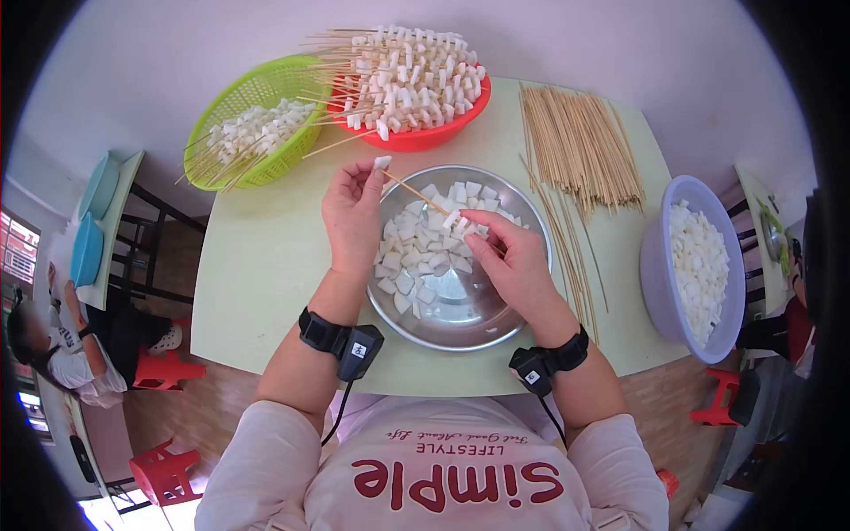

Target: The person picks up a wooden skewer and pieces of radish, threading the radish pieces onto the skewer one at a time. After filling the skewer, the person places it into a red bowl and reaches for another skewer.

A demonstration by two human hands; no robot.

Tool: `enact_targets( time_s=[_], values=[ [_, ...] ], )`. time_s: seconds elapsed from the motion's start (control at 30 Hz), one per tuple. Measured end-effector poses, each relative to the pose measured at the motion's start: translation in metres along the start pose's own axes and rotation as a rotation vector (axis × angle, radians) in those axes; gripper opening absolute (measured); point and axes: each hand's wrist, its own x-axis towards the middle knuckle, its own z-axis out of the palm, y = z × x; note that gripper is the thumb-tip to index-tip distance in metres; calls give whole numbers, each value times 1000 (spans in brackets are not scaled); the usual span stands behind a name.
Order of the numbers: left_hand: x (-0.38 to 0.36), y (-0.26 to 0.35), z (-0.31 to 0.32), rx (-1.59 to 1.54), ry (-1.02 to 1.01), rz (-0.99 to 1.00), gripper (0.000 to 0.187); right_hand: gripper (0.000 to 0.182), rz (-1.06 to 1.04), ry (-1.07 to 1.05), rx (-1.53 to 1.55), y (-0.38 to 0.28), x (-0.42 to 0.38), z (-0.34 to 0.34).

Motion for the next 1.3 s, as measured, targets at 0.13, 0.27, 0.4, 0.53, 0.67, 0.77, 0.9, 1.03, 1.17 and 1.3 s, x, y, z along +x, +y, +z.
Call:
enact_targets(
  time_s=[0.13, 0.27, 0.4, 0.53, 0.67, 0.77, 0.9, 1.03, 1.17, 1.3],
  values=[
    [-1, -1, 1, 42, 62, 34, 16, 29, -1, 5, -13, 0, 0, -2],
    [0, -1, 2, 0, 54, 51, 15, 29, 2, 15, -15, -1, 1, -2],
    [0, -3, 3, -36, 73, 68, 13, 29, 11, 17, -22, -1, 0, -2],
    [0, -2, 3, -36, 66, 83, 13, 29, 10, 19, -26, 0, 1, -2],
    [-1, 1, 4, 9, 69, 88, 13, 30, 2, 25, -33, 1, 1, -2],
    [-2, 2, 4, 61, 77, 99, 14, 29, 13, 26, -37, 0, 0, -2],
    [-2, 1, 4, 83, 82, 124, 14, 29, 16, 27, -27, -1, 0, -2],
    [-2, 2, 5, 152, 102, 171, 12, 29, 20, 29, -28, -2, 0, -2],
    [-3, 2, 5, 194, 93, 228, 11, 28, 18, 35, -43, -3, 0, -2],
    [-4, 5, 5, 245, 90, 253, 11, 28, 10, 46, -25, 0, 0, 1]
  ],
)
